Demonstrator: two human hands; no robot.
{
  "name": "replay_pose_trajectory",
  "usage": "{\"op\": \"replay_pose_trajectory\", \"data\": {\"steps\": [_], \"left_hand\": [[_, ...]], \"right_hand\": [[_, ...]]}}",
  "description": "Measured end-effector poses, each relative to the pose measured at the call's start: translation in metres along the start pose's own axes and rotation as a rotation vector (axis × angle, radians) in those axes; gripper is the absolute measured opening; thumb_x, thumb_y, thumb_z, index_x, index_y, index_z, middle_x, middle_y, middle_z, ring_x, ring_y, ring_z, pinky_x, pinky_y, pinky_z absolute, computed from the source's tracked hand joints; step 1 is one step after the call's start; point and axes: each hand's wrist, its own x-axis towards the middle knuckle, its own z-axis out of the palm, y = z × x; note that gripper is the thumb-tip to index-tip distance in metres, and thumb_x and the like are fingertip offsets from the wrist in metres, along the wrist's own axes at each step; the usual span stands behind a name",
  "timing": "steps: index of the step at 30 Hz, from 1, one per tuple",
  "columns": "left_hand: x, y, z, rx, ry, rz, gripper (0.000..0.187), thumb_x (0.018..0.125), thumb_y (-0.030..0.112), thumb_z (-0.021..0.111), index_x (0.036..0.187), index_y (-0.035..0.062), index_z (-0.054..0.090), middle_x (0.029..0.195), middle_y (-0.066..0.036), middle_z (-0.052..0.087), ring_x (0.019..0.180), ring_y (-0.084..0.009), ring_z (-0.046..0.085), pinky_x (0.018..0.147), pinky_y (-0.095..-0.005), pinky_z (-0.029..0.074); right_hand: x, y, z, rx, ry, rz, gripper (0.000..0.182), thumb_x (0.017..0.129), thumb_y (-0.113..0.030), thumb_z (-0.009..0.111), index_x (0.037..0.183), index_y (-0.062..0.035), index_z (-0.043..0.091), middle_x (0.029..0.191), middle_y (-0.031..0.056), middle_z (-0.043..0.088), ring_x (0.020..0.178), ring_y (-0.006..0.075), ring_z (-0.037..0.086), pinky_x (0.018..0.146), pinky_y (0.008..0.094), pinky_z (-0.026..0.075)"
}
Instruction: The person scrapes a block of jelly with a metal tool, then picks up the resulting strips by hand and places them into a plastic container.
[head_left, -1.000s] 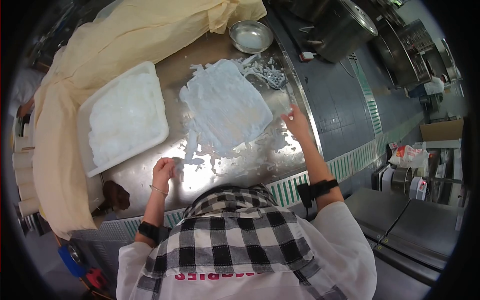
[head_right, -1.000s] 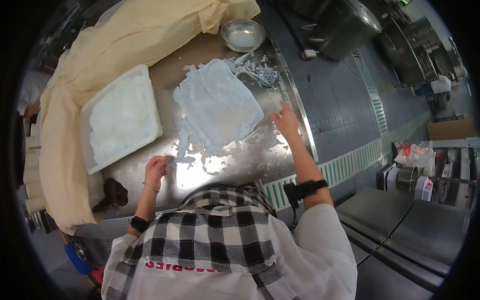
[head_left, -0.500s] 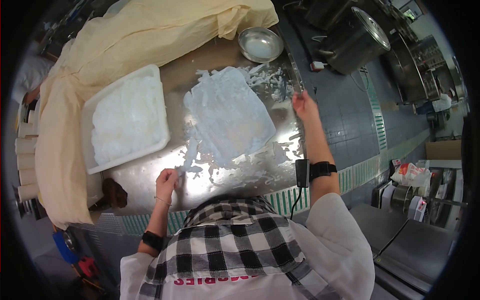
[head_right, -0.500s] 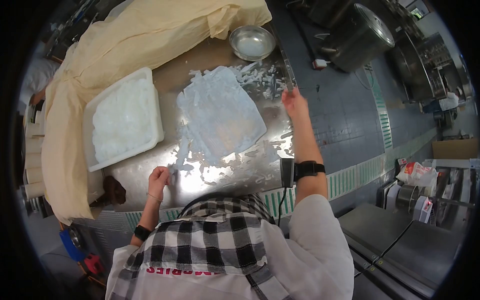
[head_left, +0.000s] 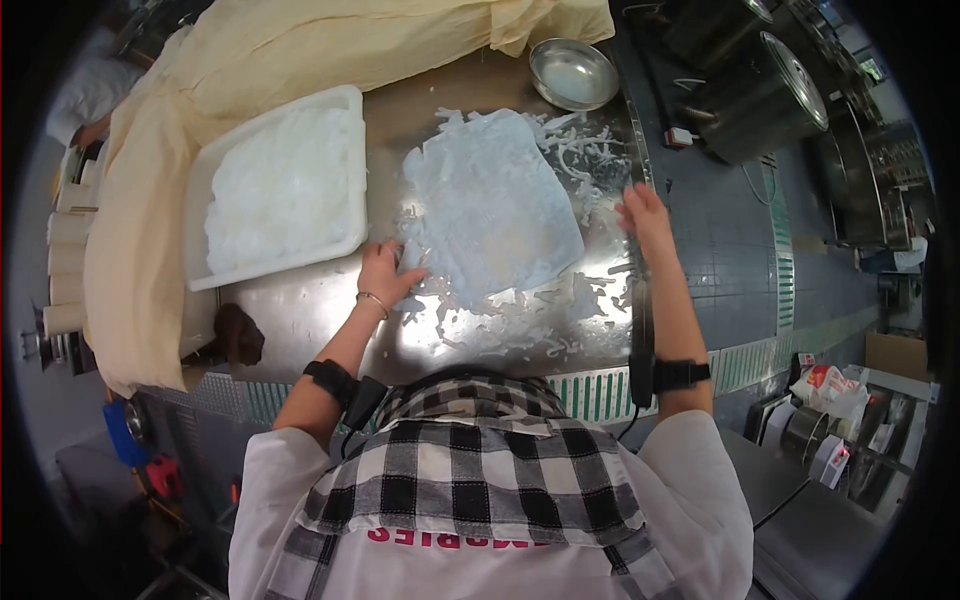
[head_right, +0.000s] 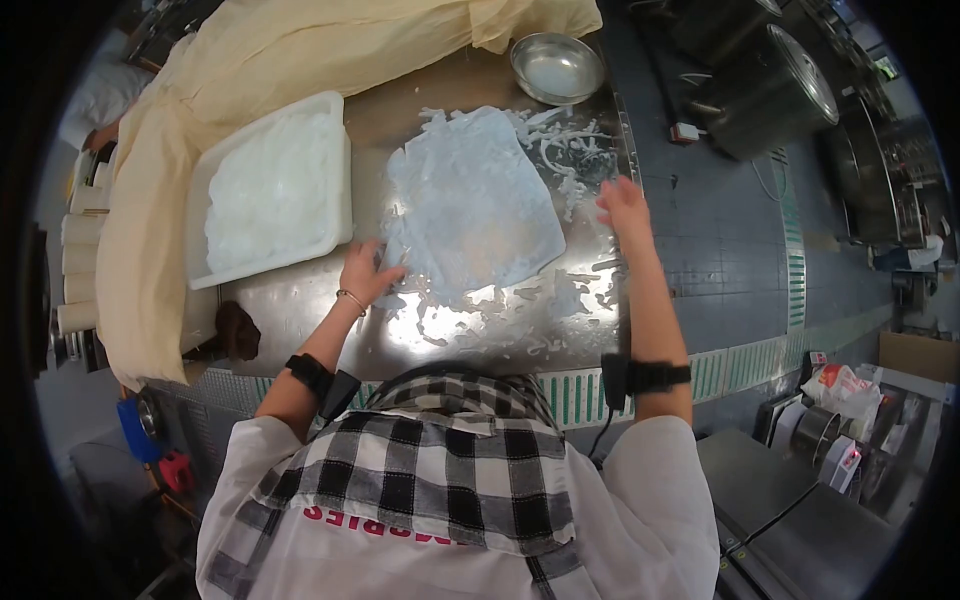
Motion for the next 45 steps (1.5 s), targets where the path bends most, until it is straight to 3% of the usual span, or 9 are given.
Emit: {"op": "replay_pose_trajectory", "data": {"steps": [6, 17, 19, 24, 26, 30, 32, 38, 45], "left_hand": [[-0.009, 0.008, 0.006, 0.039, -0.046, -0.056, 0.034, 0.066, 0.021, 0.06, 0.095, 0.005, 0.051, 0.092, -0.013, 0.051, 0.083, -0.0283, 0.052, 0.071, -0.0358, 0.044], [0.005, -0.016, 0.007, -0.164, -0.11, -0.047, 0.026, 0.074, 0.025, 0.053, 0.083, 0.0007, 0.055, 0.066, -0.009, 0.055, 0.058, -0.0244, 0.054, 0.055, -0.0334, 0.044], [0.001, -0.004, -0.003, -0.607, -0.235, -0.21, 0.026, 0.077, 0.024, 0.052, 0.084, -0.0011, 0.054, 0.061, -0.004, 0.051, 0.051, -0.0144, 0.049, 0.05, -0.0272, 0.042], [0.008, 0.038, -0.01, -0.862, -0.365, -0.301, 0.029, 0.08, 0.023, 0.051, 0.096, -0.0017, 0.053, 0.072, -0.006, 0.053, 0.062, -0.0129, 0.052, 0.056, -0.025, 0.043], [0.013, 0.054, -0.007, -0.59, -0.177, 0.128, 0.036, 0.079, 0.026, 0.054, 0.101, -0.0019, 0.05, 0.093, -0.014, 0.051, 0.084, -0.0187, 0.051, 0.065, -0.0268, 0.044], [0.004, 0.016, 0.002, -0.26, -0.002, 0.031, 0.057, 0.069, 0.032, 0.063, 0.112, 0.0011, 0.042, 0.106, -0.02, 0.043, 0.099, -0.0326, 0.043, 0.083, -0.0367, 0.038], [-0.024, 0.003, -0.012, -0.039, 0.058, -0.094, 0.069, 0.063, 0.031, 0.067, 0.117, 0.0013, 0.037, 0.108, -0.022, 0.04, 0.099, -0.0372, 0.041, 0.085, -0.0396, 0.036], [-0.014, 0.008, 0.01, -0.094, -0.11, -0.167, 0.069, 0.064, 0.031, 0.065, 0.116, -0.0045, 0.036, 0.102, -0.023, 0.046, 0.094, -0.0342, 0.045, 0.082, -0.0377, 0.038], [0.065, 0.027, 0.034, -0.422, 0.034, -0.323, 0.059, 0.065, 0.023, 0.059, 0.113, -0.0062, 0.039, 0.098, -0.024, 0.049, 0.09, -0.0365, 0.048, 0.081, -0.0381, 0.039]], "right_hand": [[-0.099, 0.056, -0.015, -1.215, -0.209, -0.131, 0.053, 0.069, -0.03, 0.063, 0.115, -0.0116, 0.044, 0.098, 0.0166, 0.05, 0.089, 0.0306, 0.053, 0.075, 0.037, 0.043], [-0.104, 0.092, 0.027, -1.02, -0.161, -0.532, 0.025, 0.071, -0.005, 0.053, 0.095, -0.0056, 0.05, 0.081, 0.0128, 0.051, 0.065, 0.0261, 0.055, 0.057, 0.0345, 0.045], [-0.098, 0.087, 0.024, -0.524, -0.328, 0.06, 0.022, 0.073, -0.005, 0.052, 0.094, -0.0043, 0.052, 0.082, 0.0105, 0.054, 0.068, 0.0187, 0.055, 0.054, 0.0293, 0.046], [-0.093, 0.048, 0.062, -0.023, -0.389, 0.241, 0.028, 0.076, -0.013, 0.055, 0.1, 0.0006, 0.051, 0.086, 0.0065, 0.056, 0.073, 0.015, 0.054, 0.058, 0.0277, 0.047], [-0.099, 0.005, 0.091, 0.11, -0.61, 0.182, 0.036, 0.075, -0.014, 0.056, 0.107, -0.0005, 0.049, 0.089, 0.0083, 0.057, 0.075, 0.0153, 0.055, 0.063, 0.0277, 0.047], [-0.046, 0.034, 0.085, -0.283, -0.469, -0.103, 0.044, 0.074, -0.017, 0.059, 0.112, -0.0001, 0.046, 0.092, 0.0097, 0.057, 0.077, 0.016, 0.055, 0.066, 0.0277, 0.046], [-0.014, 0.069, 0.054, -0.678, -0.008, -0.398, 0.045, 0.07, -0.019, 0.062, 0.108, 0.0012, 0.048, 0.089, 0.0103, 0.059, 0.077, 0.0156, 0.056, 0.067, 0.0272, 0.045], [-0.02, 0.057, 0.062, -0.292, -0.29, 0.285, 0.04, 0.068, -0.018, 0.062, 0.102, 0.0011, 0.052, 0.085, 0.0102, 0.058, 0.076, 0.017, 0.056, 0.067, 0.0272, 0.044], [-0.024, 0.059, 0.079, -0.754, -0.162, -0.192, 0.042, 0.067, -0.019, 0.061, 0.102, 0.0014, 0.049, 0.083, 0.0145, 0.059, 0.076, 0.0229, 0.059, 0.065, 0.0312, 0.046]]}}
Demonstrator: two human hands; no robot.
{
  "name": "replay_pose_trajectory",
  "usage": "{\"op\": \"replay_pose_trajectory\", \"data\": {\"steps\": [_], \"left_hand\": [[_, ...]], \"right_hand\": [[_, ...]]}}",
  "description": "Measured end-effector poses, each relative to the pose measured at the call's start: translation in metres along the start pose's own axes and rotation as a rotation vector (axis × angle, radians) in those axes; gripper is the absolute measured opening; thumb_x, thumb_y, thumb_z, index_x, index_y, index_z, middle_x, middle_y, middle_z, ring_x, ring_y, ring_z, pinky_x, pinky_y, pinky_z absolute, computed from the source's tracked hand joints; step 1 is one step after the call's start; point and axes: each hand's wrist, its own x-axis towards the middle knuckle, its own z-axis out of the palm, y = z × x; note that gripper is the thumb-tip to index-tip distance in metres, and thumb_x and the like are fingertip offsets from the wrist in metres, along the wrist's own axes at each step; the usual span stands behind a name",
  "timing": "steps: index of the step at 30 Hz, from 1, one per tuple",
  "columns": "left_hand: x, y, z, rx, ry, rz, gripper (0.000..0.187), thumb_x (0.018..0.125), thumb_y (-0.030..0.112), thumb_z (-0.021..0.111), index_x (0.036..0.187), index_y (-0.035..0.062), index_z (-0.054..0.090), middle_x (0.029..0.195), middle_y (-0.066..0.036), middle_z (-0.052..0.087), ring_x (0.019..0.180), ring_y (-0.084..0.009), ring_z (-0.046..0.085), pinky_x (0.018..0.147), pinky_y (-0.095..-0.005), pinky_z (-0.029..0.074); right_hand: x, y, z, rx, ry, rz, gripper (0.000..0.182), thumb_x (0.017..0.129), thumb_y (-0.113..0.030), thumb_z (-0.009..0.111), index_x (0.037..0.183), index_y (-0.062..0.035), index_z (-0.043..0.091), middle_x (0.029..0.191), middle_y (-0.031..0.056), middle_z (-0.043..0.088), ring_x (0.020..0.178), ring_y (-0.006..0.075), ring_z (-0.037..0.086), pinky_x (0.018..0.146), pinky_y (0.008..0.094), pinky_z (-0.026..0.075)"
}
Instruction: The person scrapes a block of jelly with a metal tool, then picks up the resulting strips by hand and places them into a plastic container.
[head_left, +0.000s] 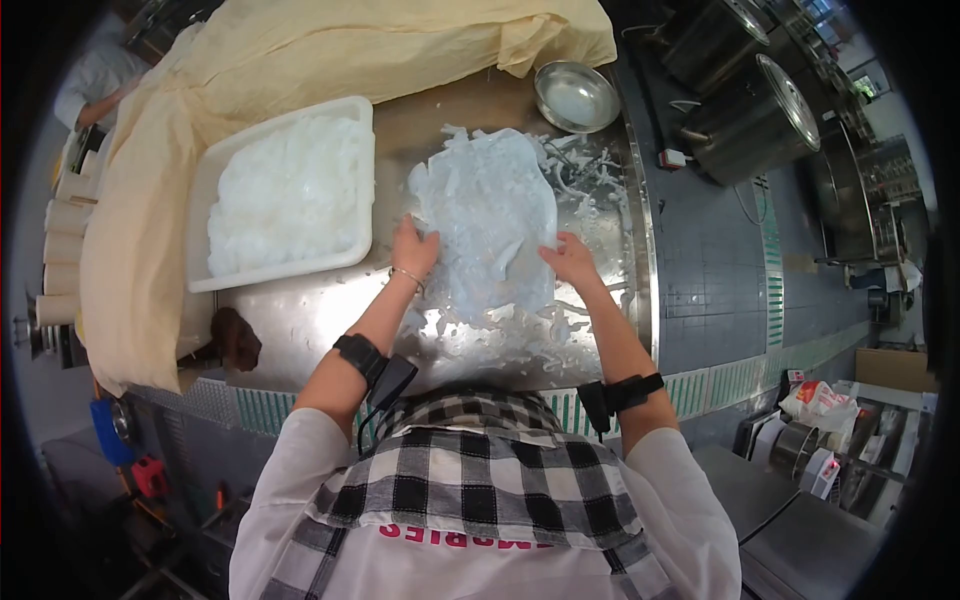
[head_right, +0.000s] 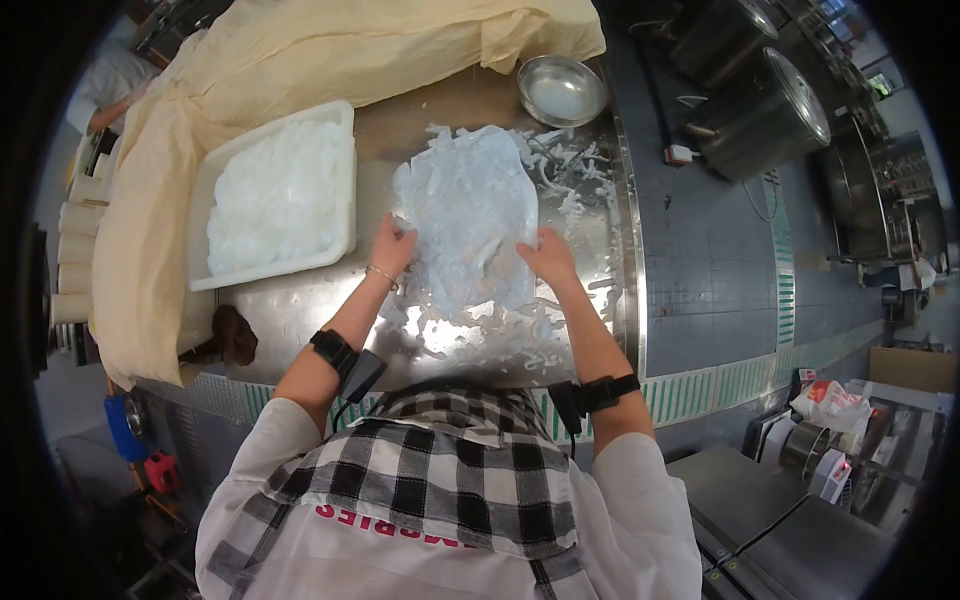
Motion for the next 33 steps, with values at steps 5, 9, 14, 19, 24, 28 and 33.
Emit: {"op": "replay_pose_trajectory", "data": {"steps": [5, 9, 14, 19, 24, 28, 33], "left_hand": [[0.039, 0.034, 0.006, 0.28, 0.262, 0.131, 0.052, 0.066, 0.021, 0.059, 0.109, -0.0032, 0.042, 0.099, -0.019, 0.047, 0.093, -0.034, 0.046, 0.081, -0.0381, 0.039], [0.076, 0.068, 0.007, 0.475, 0.276, 0.0, 0.049, 0.066, 0.02, 0.059, 0.109, 0.0028, 0.043, 0.102, -0.017, 0.047, 0.097, -0.0334, 0.045, 0.084, -0.0376, 0.038], [0.118, 0.058, 0.012, 0.265, 0.013, -0.282, 0.048, 0.065, 0.018, 0.057, 0.111, 0.0064, 0.046, 0.11, -0.02, 0.049, 0.105, -0.0295, 0.045, 0.088, -0.0357, 0.037], [0.114, 0.044, 0.02, 0.258, 0.042, 0.199, 0.048, 0.066, 0.023, 0.059, 0.104, -0.0056, 0.052, 0.103, -0.021, 0.054, 0.093, -0.0323, 0.054, 0.08, -0.0337, 0.043], [0.071, 0.079, 0.008, 0.114, -0.104, 0.295, 0.036, 0.069, 0.025, 0.06, 0.094, -0.0004, 0.057, 0.094, -0.019, 0.057, 0.078, -0.0301, 0.057, 0.07, -0.0333, 0.044], [0.02, 0.078, 0.025, 0.1, -0.22, 0.404, 0.028, 0.071, 0.026, 0.058, 0.086, 0.0025, 0.057, 0.082, -0.017, 0.057, 0.071, -0.0287, 0.056, 0.064, -0.0332, 0.043], [-0.001, 0.064, 0.034, 0.004, -0.448, 0.353, 0.029, 0.071, 0.03, 0.058, 0.083, 0.0026, 0.057, 0.085, -0.016, 0.056, 0.083, -0.0276, 0.054, 0.072, -0.0357, 0.041]], "right_hand": [[-0.017, 0.018, 0.0, 0.347, -0.164, 0.291, 0.039, 0.069, -0.015, 0.057, 0.103, 0.0013, 0.048, 0.082, 0.0156, 0.059, 0.073, 0.0234, 0.06, 0.065, 0.0319, 0.046], [-0.02, 0.038, 0.007, 0.342, -0.112, 0.203, 0.037, 0.07, -0.011, 0.053, 0.104, 0.0013, 0.047, 0.078, 0.0148, 0.059, 0.067, 0.0214, 0.059, 0.057, 0.0304, 0.048], [-0.031, -0.001, -0.015, 0.548, -0.17, 0.314, 0.036, 0.073, -0.006, 0.048, 0.108, 0.0003, 0.045, 0.081, 0.0085, 0.057, 0.066, 0.0136, 0.056, 0.051, 0.0233, 0.046], [-0.026, -0.028, 0.009, 0.714, -0.101, 0.039, 0.029, 0.076, -0.006, 0.044, 0.103, -0.0005, 0.051, 0.077, 0.0062, 0.057, 0.063, 0.0109, 0.054, 0.049, 0.0219, 0.045], [-0.016, -0.083, 0.01, 0.875, -0.2, 0.22, 0.027, 0.076, -0.006, 0.044, 0.102, -0.0009, 0.051, 0.082, 0.0078, 0.056, 0.069, 0.0148, 0.056, 0.053, 0.024, 0.047], [0.003, -0.09, 0.011, 1.189, -0.201, 0.346, 0.024, 0.076, -0.005, 0.044, 0.097, 0.003, 0.049, 0.087, 0.0126, 0.056, 0.076, 0.021, 0.058, 0.062, 0.03, 0.05], [0.02, -0.071, 0.01, 1.074, -0.302, 0.422, 0.023, 0.08, -0.012, 0.045, 0.095, 0.0055, 0.049, 0.088, 0.0154, 0.055, 0.076, 0.0231, 0.058, 0.067, 0.0325, 0.051]]}}
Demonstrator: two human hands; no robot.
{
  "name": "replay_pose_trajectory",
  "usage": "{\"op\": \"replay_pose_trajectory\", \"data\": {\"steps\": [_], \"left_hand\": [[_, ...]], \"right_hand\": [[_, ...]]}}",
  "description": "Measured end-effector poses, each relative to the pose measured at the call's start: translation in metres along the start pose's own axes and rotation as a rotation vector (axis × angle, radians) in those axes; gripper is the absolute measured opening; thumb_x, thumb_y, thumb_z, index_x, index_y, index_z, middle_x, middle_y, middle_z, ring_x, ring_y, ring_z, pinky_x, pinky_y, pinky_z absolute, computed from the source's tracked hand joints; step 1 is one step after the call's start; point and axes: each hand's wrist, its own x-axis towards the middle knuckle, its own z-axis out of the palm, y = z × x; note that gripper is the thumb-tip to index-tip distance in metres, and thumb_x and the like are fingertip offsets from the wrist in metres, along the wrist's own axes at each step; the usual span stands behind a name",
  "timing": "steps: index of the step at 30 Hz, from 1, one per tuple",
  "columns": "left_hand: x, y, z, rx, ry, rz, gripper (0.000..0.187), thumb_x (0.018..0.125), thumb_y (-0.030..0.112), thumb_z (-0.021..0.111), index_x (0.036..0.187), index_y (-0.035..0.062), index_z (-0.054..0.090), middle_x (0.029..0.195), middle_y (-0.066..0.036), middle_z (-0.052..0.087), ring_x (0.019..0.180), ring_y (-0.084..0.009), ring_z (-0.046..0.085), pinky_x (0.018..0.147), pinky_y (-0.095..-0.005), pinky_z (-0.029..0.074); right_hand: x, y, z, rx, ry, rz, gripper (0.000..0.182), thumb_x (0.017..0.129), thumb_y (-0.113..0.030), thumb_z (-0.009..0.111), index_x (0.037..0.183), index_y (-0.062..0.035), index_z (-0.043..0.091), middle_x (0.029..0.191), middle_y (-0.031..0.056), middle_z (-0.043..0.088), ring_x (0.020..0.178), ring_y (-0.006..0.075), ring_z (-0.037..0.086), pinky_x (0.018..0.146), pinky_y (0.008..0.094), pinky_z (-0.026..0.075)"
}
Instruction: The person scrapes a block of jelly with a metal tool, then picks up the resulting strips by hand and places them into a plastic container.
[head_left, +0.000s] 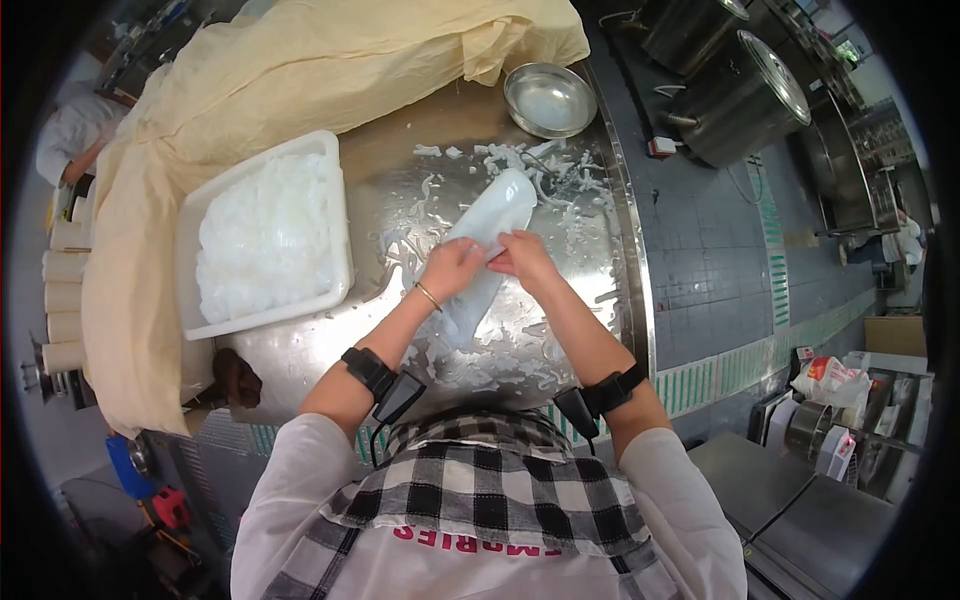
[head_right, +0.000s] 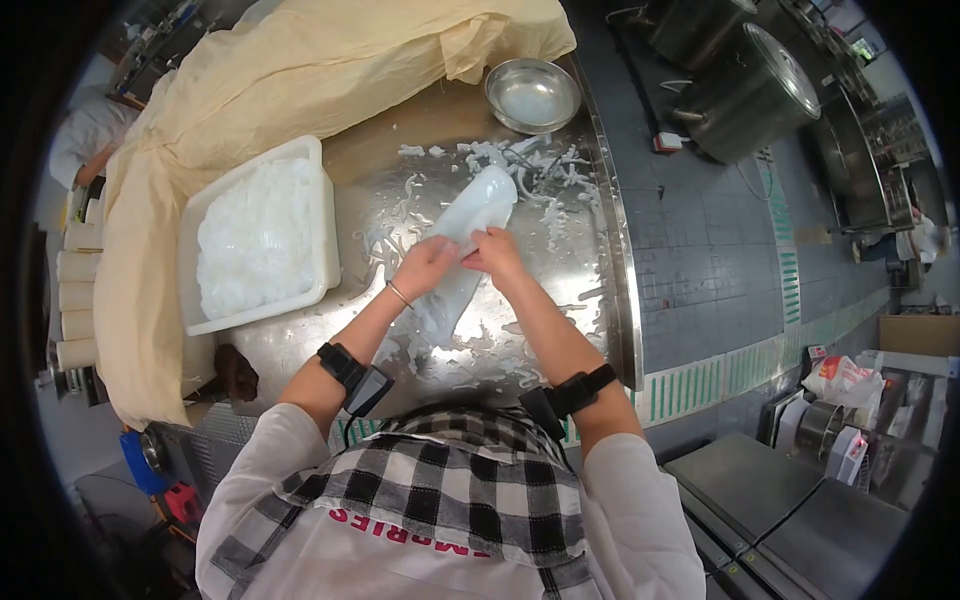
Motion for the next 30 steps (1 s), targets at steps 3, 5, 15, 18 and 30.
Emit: {"op": "replay_pose_trajectory", "data": {"steps": [3, 5, 15, 18, 30], "left_hand": [[-0.02, 0.012, 0.012, 0.554, 0.164, 0.22, 0.028, 0.068, 0.029, 0.061, 0.08, 0.004, 0.058, 0.091, -0.013, 0.053, 0.09, -0.0265, 0.049, 0.076, -0.0417, 0.036], [-0.012, 0.002, 0.026, 0.558, 0.217, 0.149, 0.026, 0.065, 0.029, 0.062, 0.078, 0.0065, 0.058, 0.091, -0.011, 0.051, 0.093, -0.025, 0.046, 0.078, -0.047, 0.033], [0.034, -0.012, 0.0, 0.111, 0.204, -0.223, 0.033, 0.061, 0.018, 0.063, 0.089, 0.0018, 0.055, 0.093, -0.014, 0.052, 0.08, -0.0342, 0.053, 0.069, -0.0381, 0.045], [0.035, -0.013, 0.002, -0.496, 0.223, -0.384, 0.04, 0.066, 0.016, 0.062, 0.099, -0.0034, 0.05, 0.094, -0.016, 0.055, 0.077, -0.0294, 0.057, 0.069, -0.0377, 0.047], [0.021, -0.001, -0.004, -1.254, -0.299, -0.35, 0.045, 0.072, 0.001, 0.052, 0.115, 0.0007, 0.038, 0.106, -0.014, 0.05, 0.092, -0.0249, 0.053, 0.08, -0.0354, 0.046]], "right_hand": [[0.003, 0.0, -0.005, -0.069, -0.048, 0.075, 0.026, 0.08, -0.017, 0.048, 0.093, 0.0047, 0.05, 0.087, 0.0146, 0.055, 0.075, 0.0222, 0.057, 0.064, 0.0303, 0.05], [0.006, 0.002, -0.005, -0.12, -0.077, 0.081, 0.027, 0.079, -0.02, 0.049, 0.091, 0.004, 0.051, 0.085, 0.0135, 0.055, 0.073, 0.0212, 0.057, 0.06, 0.0284, 0.05], [-0.011, 0.005, -0.023, -0.329, 0.082, 0.023, 0.048, 0.078, -0.021, 0.055, 0.119, -0.0046, 0.037, 0.1, 0.0083, 0.052, 0.086, 0.0178, 0.052, 0.071, 0.0306, 0.045], [0.001, 0.015, -0.024, -0.126, -0.067, 0.078, 0.047, 0.078, -0.02, 0.056, 0.118, -0.0052, 0.038, 0.099, 0.0062, 0.053, 0.086, 0.0169, 0.052, 0.071, 0.0303, 0.044], [-0.013, 0.0, -0.02, -0.212, -0.252, -0.025, 0.034, 0.081, -0.02, 0.052, 0.11, -0.0053, 0.047, 0.1, 0.0056, 0.053, 0.09, 0.0155, 0.052, 0.073, 0.0294, 0.044]]}}
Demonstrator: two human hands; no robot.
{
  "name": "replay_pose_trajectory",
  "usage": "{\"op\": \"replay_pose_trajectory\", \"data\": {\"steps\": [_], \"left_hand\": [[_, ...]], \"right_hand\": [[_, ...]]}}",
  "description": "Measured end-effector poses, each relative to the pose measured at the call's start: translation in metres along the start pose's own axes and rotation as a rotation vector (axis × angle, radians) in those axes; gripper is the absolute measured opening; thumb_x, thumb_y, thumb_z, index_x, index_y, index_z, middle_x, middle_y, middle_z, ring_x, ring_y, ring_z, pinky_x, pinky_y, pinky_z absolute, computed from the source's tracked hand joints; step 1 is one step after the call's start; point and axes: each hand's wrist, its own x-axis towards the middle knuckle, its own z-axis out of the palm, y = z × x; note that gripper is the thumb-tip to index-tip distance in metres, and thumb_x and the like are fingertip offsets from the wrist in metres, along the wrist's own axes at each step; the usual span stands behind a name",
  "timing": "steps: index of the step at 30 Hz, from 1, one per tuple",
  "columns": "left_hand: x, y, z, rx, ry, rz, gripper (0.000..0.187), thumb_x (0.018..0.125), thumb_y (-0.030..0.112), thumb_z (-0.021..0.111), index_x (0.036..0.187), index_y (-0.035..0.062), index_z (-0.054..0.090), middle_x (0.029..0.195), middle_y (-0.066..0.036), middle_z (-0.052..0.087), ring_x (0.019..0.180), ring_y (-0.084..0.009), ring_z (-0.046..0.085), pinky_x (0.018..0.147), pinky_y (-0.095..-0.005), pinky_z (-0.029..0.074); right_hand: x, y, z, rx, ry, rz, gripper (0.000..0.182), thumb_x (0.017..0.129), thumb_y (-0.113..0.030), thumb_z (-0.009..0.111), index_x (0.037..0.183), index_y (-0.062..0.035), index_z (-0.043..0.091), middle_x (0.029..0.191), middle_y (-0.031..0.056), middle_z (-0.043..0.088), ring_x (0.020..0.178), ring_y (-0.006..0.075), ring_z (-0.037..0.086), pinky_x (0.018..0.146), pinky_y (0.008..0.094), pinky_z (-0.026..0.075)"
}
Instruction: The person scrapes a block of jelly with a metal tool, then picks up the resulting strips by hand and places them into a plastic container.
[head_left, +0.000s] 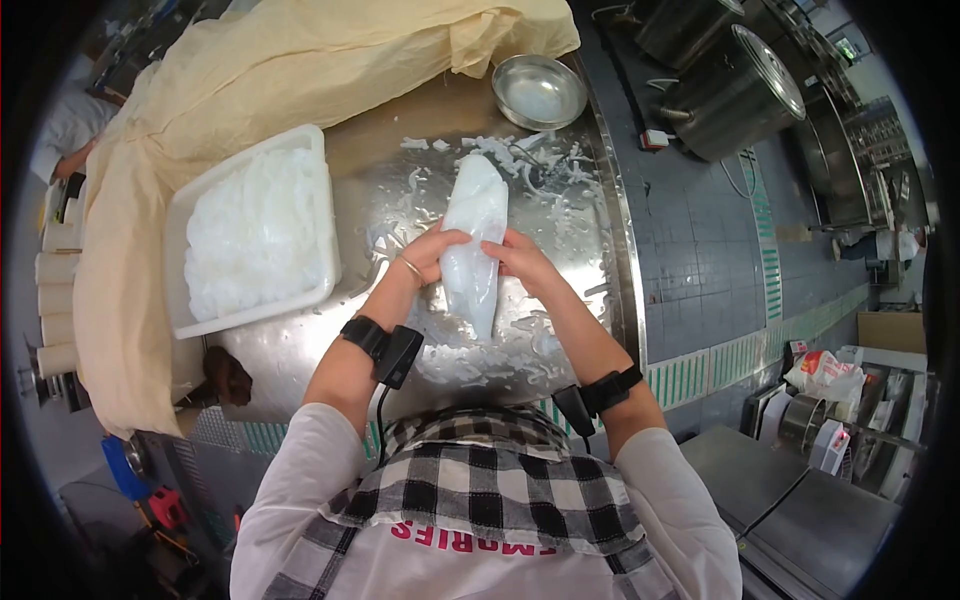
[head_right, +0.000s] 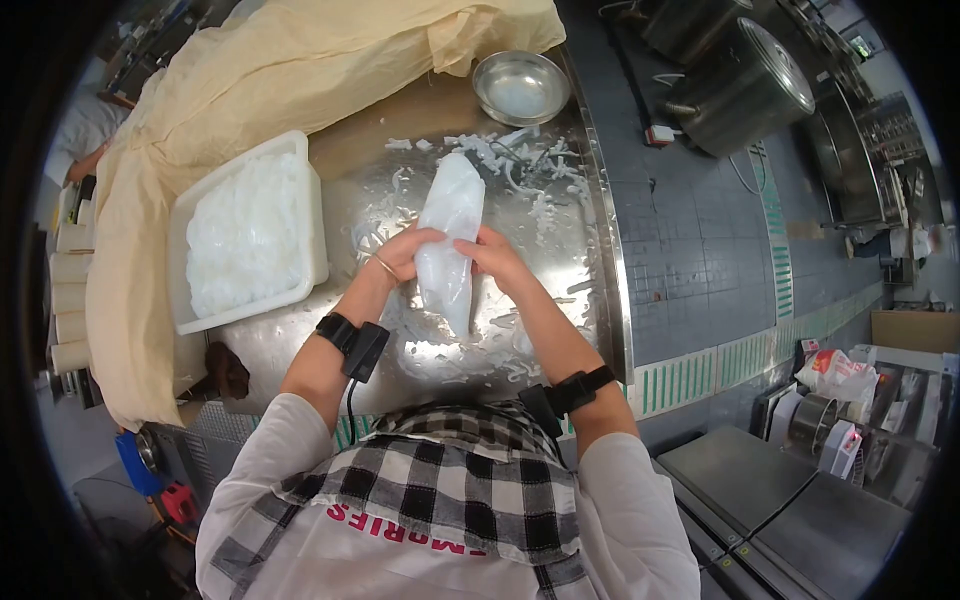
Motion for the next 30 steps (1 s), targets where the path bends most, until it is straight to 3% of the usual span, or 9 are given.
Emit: {"op": "replay_pose_trajectory", "data": {"steps": [5, 11, 13, 14, 16, 17, 20, 23, 30], "left_hand": [[-0.017, -0.002, 0.013, -0.107, -0.051, 0.024, 0.046, 0.073, 0.003, 0.052, 0.116, 0.0013, 0.037, 0.106, -0.014, 0.049, 0.093, -0.0253, 0.053, 0.082, -0.0355, 0.045], [-0.044, -0.004, 0.036, -0.219, -0.027, 0.155, 0.041, 0.074, 0.003, 0.052, 0.113, -0.0012, 0.04, 0.104, -0.014, 0.051, 0.094, -0.0248, 0.053, 0.083, -0.0359, 0.044], [-0.056, -0.005, 0.047, -0.263, -0.037, 0.199, 0.039, 0.074, 0.004, 0.052, 0.111, -0.002, 0.041, 0.103, -0.014, 0.052, 0.094, -0.0247, 0.053, 0.083, -0.0361, 0.044], [-0.062, -0.006, 0.053, -0.27, -0.027, 0.241, 0.039, 0.075, 0.005, 0.051, 0.112, -0.0026, 0.041, 0.104, -0.014, 0.051, 0.095, -0.0251, 0.052, 0.085, -0.0363, 0.042], [-0.078, -0.004, 0.063, -0.279, 0.004, 0.322, 0.039, 0.076, 0.007, 0.051, 0.112, -0.0032, 0.04, 0.105, -0.015, 0.051, 0.097, -0.0254, 0.051, 0.087, -0.0364, 0.041], [-0.088, -0.004, 0.067, -0.305, 0.007, 0.353, 0.039, 0.076, 0.007, 0.051, 0.112, -0.0031, 0.041, 0.105, -0.015, 0.051, 0.096, -0.0255, 0.051, 0.087, -0.0363, 0.041], [-0.126, -0.001, 0.071, -0.351, 0.038, 0.459, 0.038, 0.075, 0.006, 0.051, 0.111, -0.0025, 0.041, 0.104, -0.014, 0.051, 0.095, -0.0251, 0.052, 0.085, -0.0359, 0.042], [-0.172, -0.001, 0.061, -0.337, 0.166, 0.66, 0.038, 0.075, 0.005, 0.051, 0.111, -0.0021, 0.041, 0.104, -0.013, 0.051, 0.095, -0.0245, 0.052, 0.084, -0.0356, 0.043], [-0.304, -0.026, -0.015, -0.375, 0.365, 1.101, 0.048, 0.073, 0.001, 0.053, 0.117, 0.0048, 0.035, 0.109, -0.011, 0.047, 0.101, -0.0241, 0.047, 0.086, -0.0367, 0.041]], "right_hand": [[-0.027, -0.014, -0.009, -0.118, -0.009, -0.026, 0.034, 0.084, -0.023, 0.048, 0.112, -0.005, 0.046, 0.098, 0.0046, 0.053, 0.089, 0.0147, 0.051, 0.073, 0.0293, 0.043], [-0.05, 0.009, -0.028, 0.098, 0.025, -0.218, 0.045, 0.087, -0.037, 0.037, 0.119, -0.0056, 0.038, 0.107, 0.0058, 0.05, 0.089, 0.016, 0.05, 0.068, 0.0299, 0.042], [-0.059, 0.018, -0.024, 0.36, -0.219, -0.029, 0.059, 0.085, -0.051, 0.027, 0.123, -0.0049, 0.032, 0.115, 0.0089, 0.044, 0.097, 0.0211, 0.049, 0.072, 0.0366, 0.044], [-0.062, 0.022, -0.019, 0.344, -0.247, -0.025, 0.059, 0.085, -0.051, 0.027, 0.123, -0.0049, 0.032, 0.115, 0.0089, 0.044, 0.097, 0.0211, 0.049, 0.072, 0.0366, 0.044], [-0.073, 0.022, 0.004, 0.451, -0.261, 0.063, 0.064, 0.083, -0.057, 0.017, 0.126, -0.0115, 0.029, 0.122, 0.0091, 0.04, 0.1, 0.0285, 0.048, 0.074, 0.0468, 0.044], [-0.08, 0.018, 0.013, 0.531, -0.344, 0.096, 0.061, 0.083, -0.057, 0.018, 0.126, -0.0143, 0.029, 0.121, 0.0099, 0.04, 0.101, 0.0304, 0.047, 0.068, 0.0515, 0.046], [-0.085, 0.008, 0.038, 0.503, -0.48, 0.125, 0.06, 0.082, -0.057, 0.019, 0.126, -0.016, 0.029, 0.122, 0.0108, 0.04, 0.102, 0.0314, 0.047, 0.064, 0.0503, 0.049], [-0.089, -0.006, 0.074, 0.414, -0.631, 0.13, 0.064, 0.082, -0.057, 0.02, 0.125, -0.0102, 0.029, 0.12, 0.0118, 0.041, 0.105, 0.0318, 0.045, 0.07, 0.0479, 0.048], [-0.082, 0.004, 0.214, 0.217, -0.845, 0.387, 0.064, 0.081, -0.057, 0.027, 0.126, -0.0116, 0.028, 0.123, 0.0124, 0.039, 0.104, 0.0353, 0.045, 0.068, 0.0485, 0.05]]}}
